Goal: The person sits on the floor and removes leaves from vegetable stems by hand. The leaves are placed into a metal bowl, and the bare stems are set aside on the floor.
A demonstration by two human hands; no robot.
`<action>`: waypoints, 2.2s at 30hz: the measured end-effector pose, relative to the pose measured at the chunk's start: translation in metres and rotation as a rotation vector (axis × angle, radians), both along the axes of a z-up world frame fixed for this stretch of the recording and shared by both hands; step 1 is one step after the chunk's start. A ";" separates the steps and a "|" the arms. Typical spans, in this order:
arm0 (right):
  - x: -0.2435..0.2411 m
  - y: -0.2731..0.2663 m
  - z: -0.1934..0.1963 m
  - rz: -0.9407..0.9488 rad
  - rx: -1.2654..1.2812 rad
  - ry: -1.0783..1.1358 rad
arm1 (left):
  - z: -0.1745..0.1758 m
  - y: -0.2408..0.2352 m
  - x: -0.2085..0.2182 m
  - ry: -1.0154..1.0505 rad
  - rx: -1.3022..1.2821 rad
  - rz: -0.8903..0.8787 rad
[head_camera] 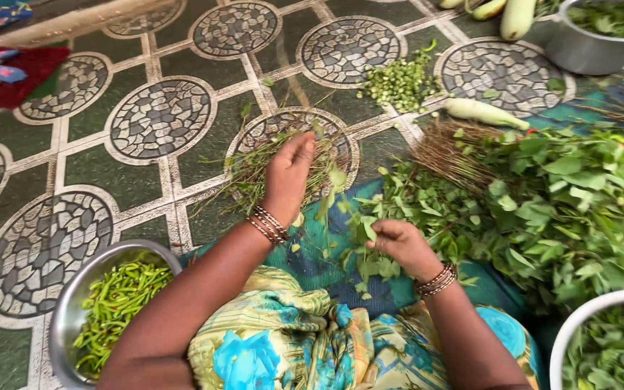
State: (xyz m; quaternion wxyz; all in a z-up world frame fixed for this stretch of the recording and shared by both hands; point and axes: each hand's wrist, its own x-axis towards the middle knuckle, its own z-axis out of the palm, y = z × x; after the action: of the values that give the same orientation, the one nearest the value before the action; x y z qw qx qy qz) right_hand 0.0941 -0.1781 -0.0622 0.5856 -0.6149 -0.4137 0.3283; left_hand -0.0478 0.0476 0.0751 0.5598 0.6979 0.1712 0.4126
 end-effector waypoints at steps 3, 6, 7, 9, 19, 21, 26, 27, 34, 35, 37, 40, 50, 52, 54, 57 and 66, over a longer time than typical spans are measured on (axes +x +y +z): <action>0.006 -0.001 -0.004 0.097 -0.035 0.066 | 0.005 -0.002 -0.005 0.180 -0.068 -0.167; 0.014 0.002 0.006 0.197 -0.162 0.121 | 0.010 -0.007 -0.010 0.297 0.016 -0.209; 0.017 0.001 0.012 0.228 -0.287 0.070 | 0.011 -0.010 -0.011 0.320 0.064 -0.203; 0.023 -0.001 0.023 0.164 -0.274 0.029 | 0.012 -0.016 -0.011 0.343 0.072 -0.238; -0.018 0.001 0.021 0.039 0.397 0.339 | -0.001 -0.066 0.011 0.452 0.489 -0.356; -0.025 0.003 0.018 0.030 0.426 0.322 | 0.001 -0.067 0.013 0.452 0.480 -0.353; -0.027 0.006 0.014 -0.085 0.432 0.098 | -0.001 -0.064 0.015 0.574 0.414 -0.359; -0.026 0.006 0.013 -0.098 0.427 0.066 | -0.003 -0.065 0.016 0.569 0.454 -0.338; -0.027 -0.001 0.027 -0.295 0.291 -0.505 | -0.020 -0.063 0.022 0.528 0.561 -0.291; -0.029 -0.002 0.033 -0.320 0.291 -0.644 | -0.021 -0.063 0.022 0.559 0.561 -0.297; -0.031 -0.003 0.045 -0.280 0.308 -0.792 | -0.022 -0.063 0.023 0.623 0.561 -0.309; -0.033 -0.003 0.061 -0.215 0.289 -0.875 | -0.027 -0.066 0.022 0.660 0.538 -0.338; -0.023 -0.017 0.052 -0.410 0.440 -0.110 | -0.030 -0.047 0.026 0.599 0.467 -0.112; -0.013 -0.012 0.045 -0.343 0.397 0.297 | -0.026 -0.047 0.022 0.619 0.404 -0.136; -0.005 -0.003 0.039 -0.261 0.326 0.579 | -0.021 -0.049 0.023 0.613 0.411 -0.132; -0.003 0.008 0.031 -0.130 0.199 0.745 | -0.018 -0.053 0.022 0.659 0.394 -0.148; -0.018 0.002 0.013 -0.025 0.205 0.507 | -0.034 -0.057 0.028 0.766 0.381 -0.158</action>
State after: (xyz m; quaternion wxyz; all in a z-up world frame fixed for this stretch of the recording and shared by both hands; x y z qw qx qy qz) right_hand 0.0760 -0.1763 -0.0495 0.7337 -0.4557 -0.2773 0.4210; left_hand -0.0201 -0.0090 0.0415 0.3467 0.9025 0.2335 0.1041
